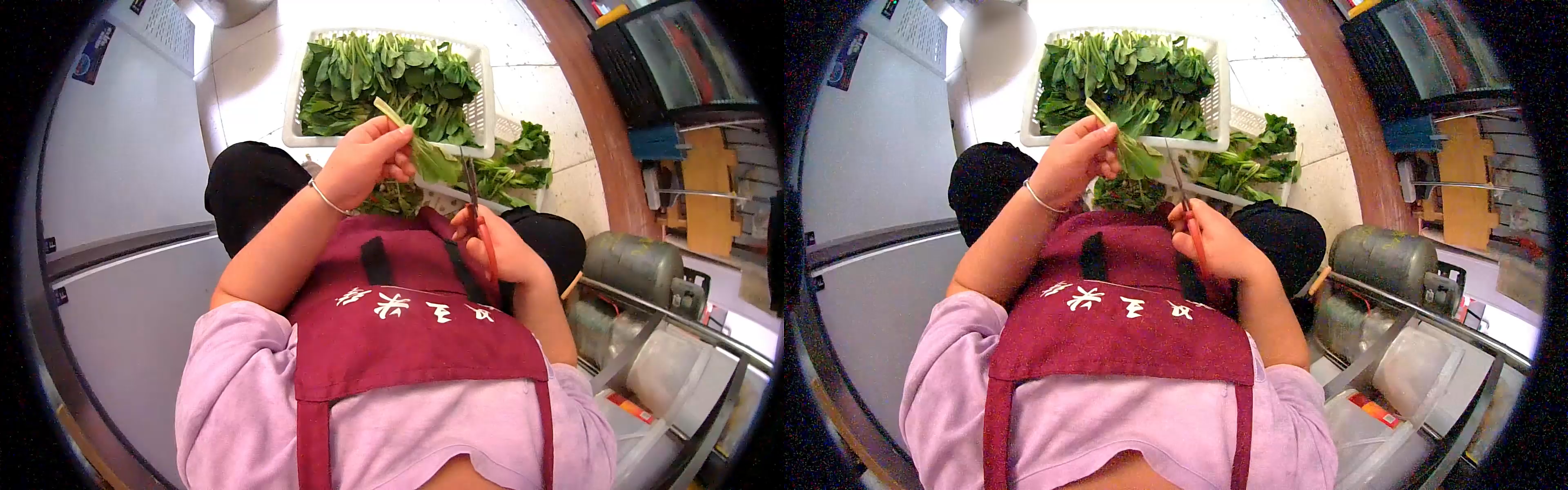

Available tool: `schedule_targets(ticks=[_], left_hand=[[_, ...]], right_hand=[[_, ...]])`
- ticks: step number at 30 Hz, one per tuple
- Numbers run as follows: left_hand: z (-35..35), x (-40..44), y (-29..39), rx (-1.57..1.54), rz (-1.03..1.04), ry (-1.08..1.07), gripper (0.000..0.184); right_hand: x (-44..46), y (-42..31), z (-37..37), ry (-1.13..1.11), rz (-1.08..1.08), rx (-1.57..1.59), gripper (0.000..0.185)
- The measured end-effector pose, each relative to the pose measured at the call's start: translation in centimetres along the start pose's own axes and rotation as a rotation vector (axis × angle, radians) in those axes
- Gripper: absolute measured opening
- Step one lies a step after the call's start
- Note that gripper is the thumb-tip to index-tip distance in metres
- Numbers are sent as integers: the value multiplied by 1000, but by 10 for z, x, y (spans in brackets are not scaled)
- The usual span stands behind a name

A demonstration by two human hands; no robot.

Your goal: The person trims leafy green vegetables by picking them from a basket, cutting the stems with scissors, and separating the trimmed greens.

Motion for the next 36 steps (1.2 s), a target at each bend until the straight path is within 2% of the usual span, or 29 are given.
schedule_targets(ticks=[2, 3, 4, 5, 7, 8, 9, 11, 12, 13, 16, 19, 22, 24, 27, 31, 33, 36], left_hand=[[-3, 4, -1, 274, 84, -61, 18], [-11, 7, -8, 465, 62, -6, 21], [-17, 11, -13, 818, 108, -8, 24], [-24, 16, -21, 1172, 153, -8, 27], [-39, 15, -48, 1631, 128, -26, 33], [-50, 18, -61, 1663, -49, -62, 37], [-50, 19, -49, 1671, -47, -57, 37], [-47, 22, -22, 1335, -17, -57, 36], [-48, 27, 5, 1421, 168, 71, 34], [-53, 37, 23, 1400, 111, 92, 31], [-92, 76, 78, 1403, 257, 281, 28], [-158, 126, 112, 1385, 246, 558, 28], [-200, 168, 119, 1450, 189, 651, 29], [-215, 183, 115, 1551, -60, 750, 30], [-216, 190, 106, 1583, -239, 725, 41], [-239, 204, 98, 1498, -214, 762, 40], [-244, 203, 96, 1392, -222, 684, 30], [-241, 194, 98, 1358, -143, 659, 33]], right_hand=[[0, -4, -3, 22, -66, -9, 25], [-1, -1, -9, 91, 46, 27, 23], [-3, 5, -14, 161, 158, 63, 22], [-1, 9, -16, 159, 147, 60, 22], [6, 29, -29, 254, 104, -113, 21], [9, 37, -30, 241, 54, -134, 23], [11, 38, -31, 240, 45, -132, 23], [12, 43, -32, 259, 110, -307, 27], [12, 46, -31, 251, 143, -298, 30], [13, 47, -32, 250, 138, -303, 30], [17, 50, -32, 245, 213, -313, 33], [25, 58, -34, 216, 247, -290, 33], [35, 50, -33, 197, 251, -315, 33], [42, 45, -30, 163, 282, -268, 33], [52, 48, -33, 174, 271, -347, 36], [65, 46, -37, 158, 250, -411, 37], [71, 40, -38, 131, 251, -417, 35], [82, 29, -37, 127, 245, -417, 34]])
Point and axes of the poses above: each hand's wrist, its own x-axis towards the middle knuckle, its own z-axis out of the palm, y = z × x, the point moved 8 cm from there along x, towards the middle knuckle, and after that the axes turned 5 degrees about -y, right-handed, at the moved point
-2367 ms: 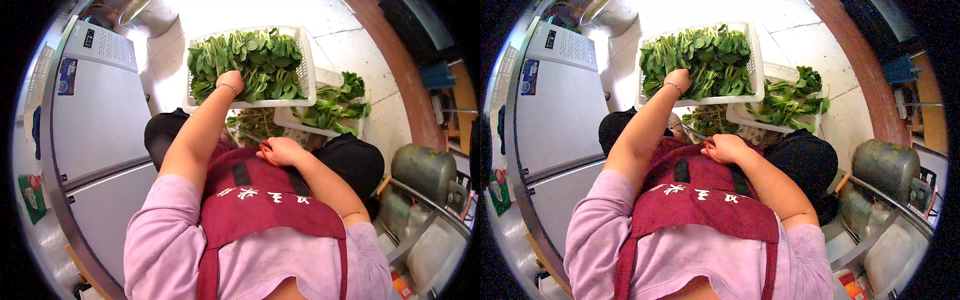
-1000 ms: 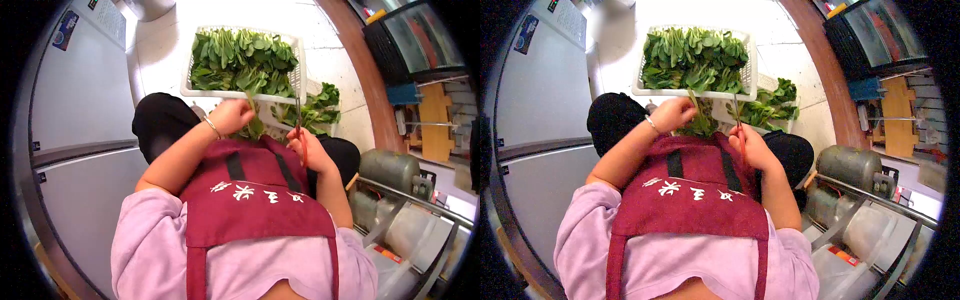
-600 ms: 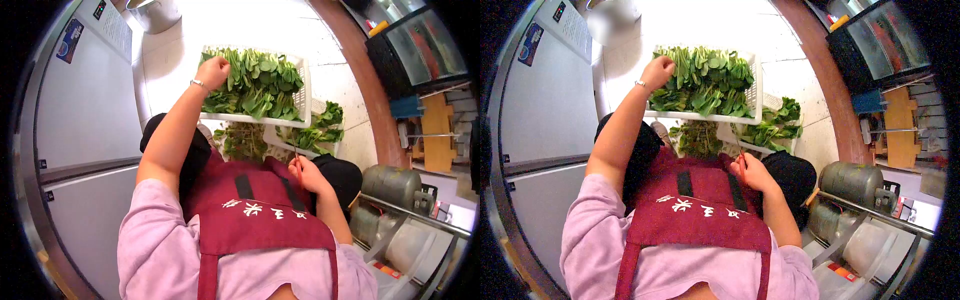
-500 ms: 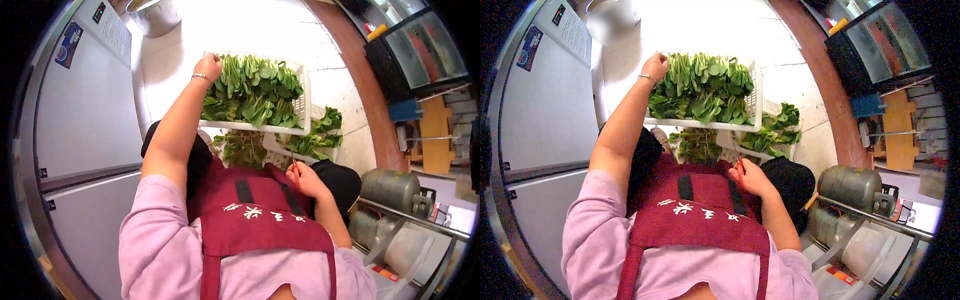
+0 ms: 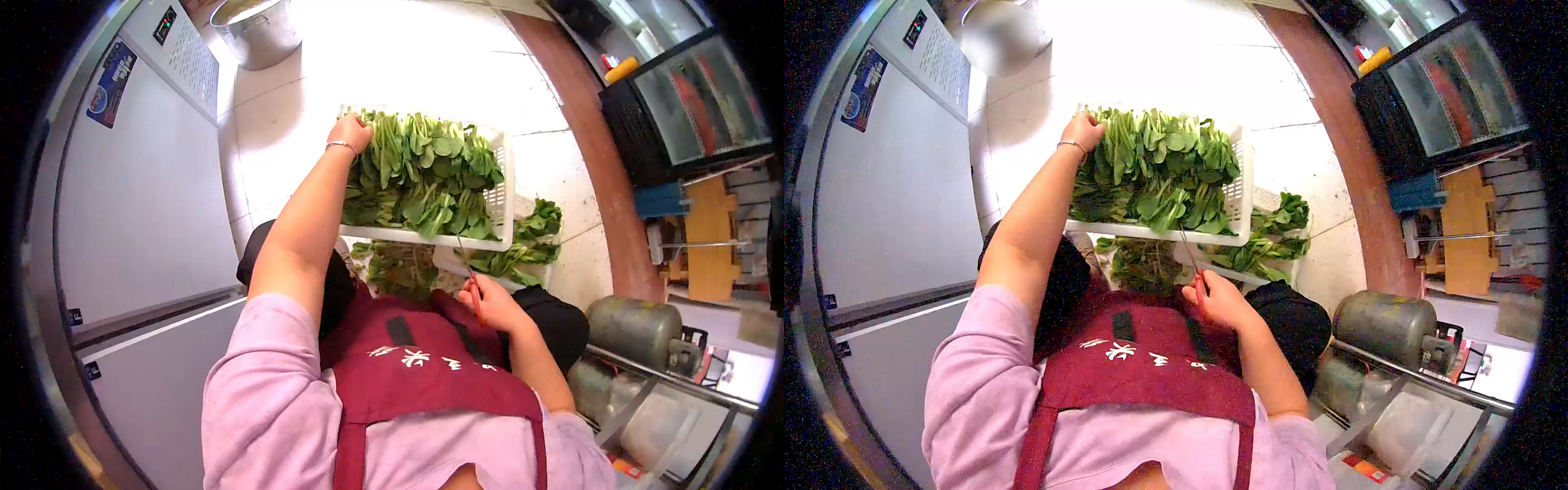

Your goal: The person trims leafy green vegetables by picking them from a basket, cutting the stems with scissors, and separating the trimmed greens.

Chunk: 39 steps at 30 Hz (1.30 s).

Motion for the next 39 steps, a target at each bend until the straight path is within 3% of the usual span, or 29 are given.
schedule_targets(ticks=[7, 9, 14, 16, 21, 23, 26, 27, 29, 33, 39], left_hand=[[12, 5, 7, 81, -91, 32, 35], [10, 2, 6, -53, -92, 34, 35], [8, -1, -4, -180, 50, 145, 42], [-5, -16, -2, -513, 89, 172, 40], [-50, -71, 25, -857, 299, 284, 32], [-49, -111, 50, -1171, 416, -45, 34], [-27, -178, 82, -1211, 426, -419, 31], [-10, -197, 86, -1324, 323, -539, 31], [14, -215, 91, -1253, 347, -692, 31], [39, -228, 97, -1071, 417, -800, 21], [60, -240, 89, -810, 450, -921, 22]], right_hand=[[5, -9, 5, -17, -60, -51, 38], [-2, -5, 1, -3, -42, -34, 41], [-13, 14, 0, 40, 15, -50, 42], [-13, 13, 6, 32, -1, -88, 42], [-13, 2, 6, 63, -56, 30, 35], [-9, 7, 6, 72, -62, 79, 29], [-8, 0, 9, 40, -146, 286, 25], [-8, -4, 8, 44, -138, 288, 25], [-13, -22, -2, 89, -131, 157, 27], [-16, -42, -11, 44, -91, 58, 35], [-10, -47, 1, -65, -128, -7, 41]])
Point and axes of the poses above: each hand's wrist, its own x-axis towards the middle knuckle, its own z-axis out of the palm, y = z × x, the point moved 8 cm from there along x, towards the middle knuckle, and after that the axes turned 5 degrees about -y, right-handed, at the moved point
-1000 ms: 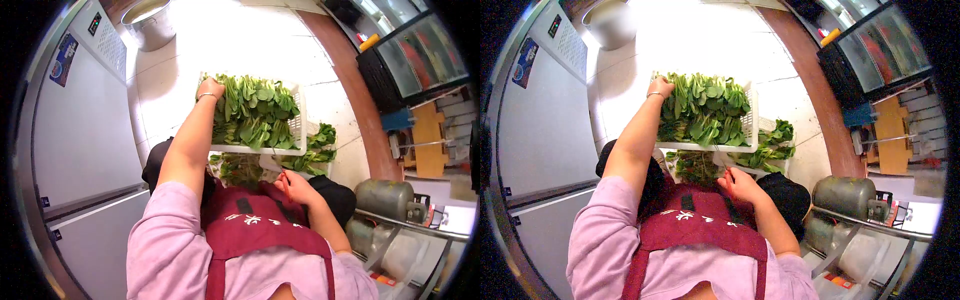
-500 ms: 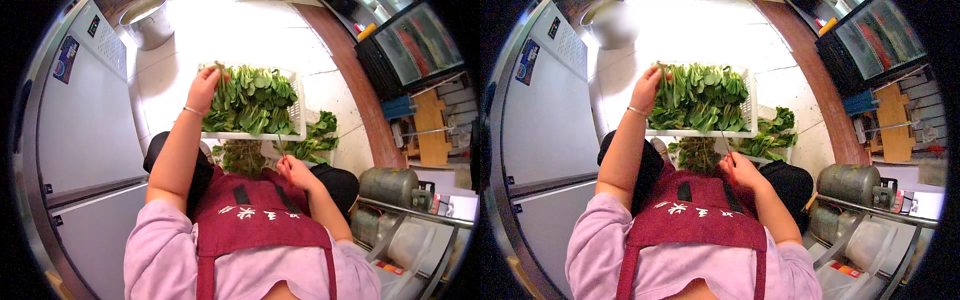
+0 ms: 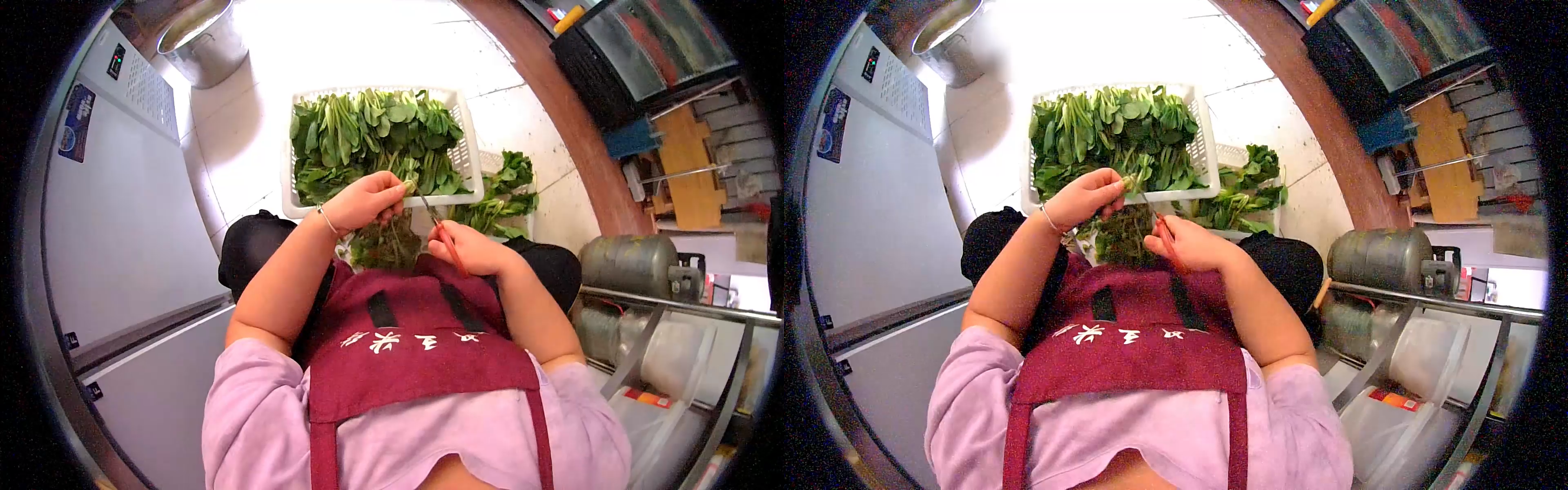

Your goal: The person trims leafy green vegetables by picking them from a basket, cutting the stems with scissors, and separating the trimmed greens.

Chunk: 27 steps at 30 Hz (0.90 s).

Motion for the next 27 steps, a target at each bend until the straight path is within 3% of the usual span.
schedule_targets(ticks=[8, 10, 13, 17, 19, 27], left_hand=[[-4, 2, -15, 211, -58, 119, 23], [-5, 3, -17, 229, -56, 114, 24], [-4, 2, -17, 324, -64, 92, 25], [-2, 1, -20, 442, -69, 64, 27], [0, 0, -22, 438, -68, 70, 27], [3, 10, -32, 472, -73, 56, 28]], right_hand=[[12, 8, 20, -30, 35, 14, 47], [15, 11, 24, -49, 36, -3, 36], [25, 24, 33, -29, 7, 237, 36], [23, 26, 36, -33, 59, 229, 35], [25, 33, 39, -62, 43, 239, 47], [25, 46, 39, -49, 82, 138, 50]])
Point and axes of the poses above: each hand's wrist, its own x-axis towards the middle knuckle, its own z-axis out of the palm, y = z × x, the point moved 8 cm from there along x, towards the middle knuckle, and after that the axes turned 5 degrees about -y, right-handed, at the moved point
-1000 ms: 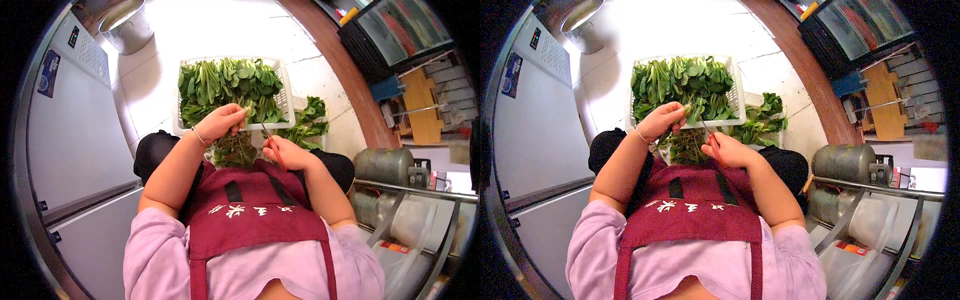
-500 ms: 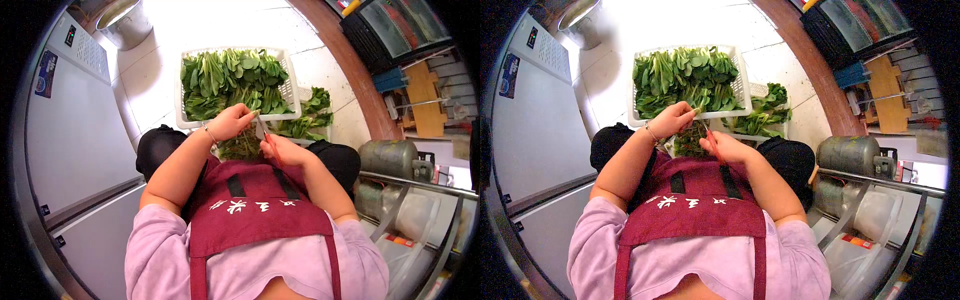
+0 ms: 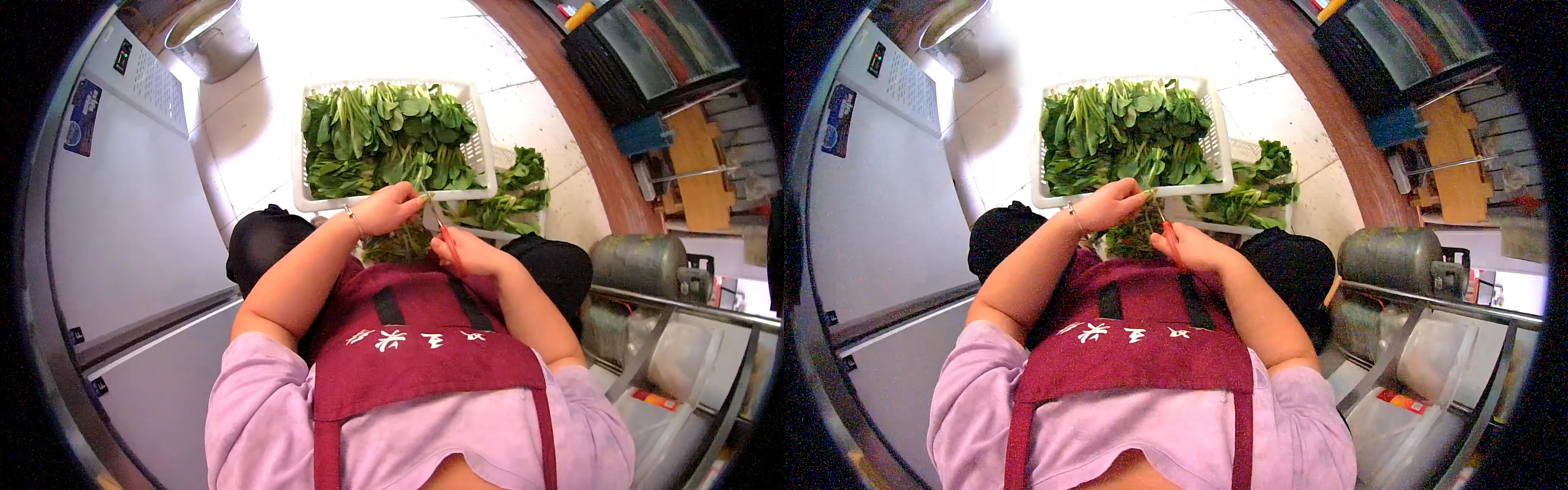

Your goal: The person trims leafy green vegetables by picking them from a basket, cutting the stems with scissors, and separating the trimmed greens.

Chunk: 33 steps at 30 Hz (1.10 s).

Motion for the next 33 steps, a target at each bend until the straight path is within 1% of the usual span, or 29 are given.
schedule_targets(ticks=[2, 4, 5, 7, 8, 10, 12, 13, 15, 16, 19, 20, 21, 23, 24, 25, 26, 27, 28, 29, 30, 31, 33], left_hand=[[2, 1, 0, -7, -18, -1, 29], [4, 1, -1, -20, -22, -1, 29], [6, 1, -2, -36, -23, -4, 29], [5, 3, -4, -9, -16, -12, 29], [6, 4, -7, -15, -39, -31, 29], [8, 5, -11, -19, -63, -49, 30], [8, 7, -11, 69, 6, -31, 32], [9, 7, -13, 71, 6, -31, 32], [16, 9, -14, 168, -4, -100, 34], [23, 10, -18, 165, -59, -185, 35], [33, 6, -15, 213, -64, -226, 34], [38, 10, -27, 191, -43, -193, 35], [44, 11, -29, 236, -68, -239, 38], [52, 15, -37, 255, -113, -267, 41], [53, 14, -38, 273, -125, -243, 44], [54, 11, -23, 234, -56, -194, 46], [58, 17, -51, 207, -154, -217, 44], [60, 8, -30, 91, -238, -204, 41], [66, 8, -27, 30, -232, -271, 39], [72, 11, -41, -142, -188, -252, 37], [73, 15, -61, -116, -205, -256, 35], [75, 19, -74, -94, -234, -243, 33], [82, 12, -67, -279, -319, -215, 27]], right_hand=[[2, 5, 1, -16, 12, 2, 50], [1, 3, -1, 35, -19, -118, 51], [1, 3, 1, 34, -20, -118, 51], [-1, 6, 6, 13, 20, 120, 52], [-1, 6, 7, 13, 19, 120, 52], [-2, 13, 10, -9, 71, 217, 54], [0, 19, 13, -19, 85, 228, 54], [0, 22, 15, -29, 101, 239, 54], [-5, 22, 17, -53, 96, 232, 54], [-8, 22, 19, -76, 93, 223, 54], [-9, 37, 26, -95, 82, 225, 55], [-11, 41, 28, -94, 94, 225, 55], [-14, 45, 29, -103, 138, 243, 54], [-5, 69, 38, -118, 84, 431, 53], [8, 85, 48, -154, -119, 254, 42], [-2, 70, 42, -165, 18, 255, 35], [-16, 52, 35, -175, 154, 256, 29], [-11, 61, 38, -209, 162, 214, 25], [11, 93, 48, -192, 130, 284, 25], [-1, 80, 43, -150, 131, 400, 36], [-9, 76, 39, -114, 173, 332, 50], [-13, 72, 36, -93, 150, 223, 60], [-53, 42, 24, -100, 209, 243, 62]])
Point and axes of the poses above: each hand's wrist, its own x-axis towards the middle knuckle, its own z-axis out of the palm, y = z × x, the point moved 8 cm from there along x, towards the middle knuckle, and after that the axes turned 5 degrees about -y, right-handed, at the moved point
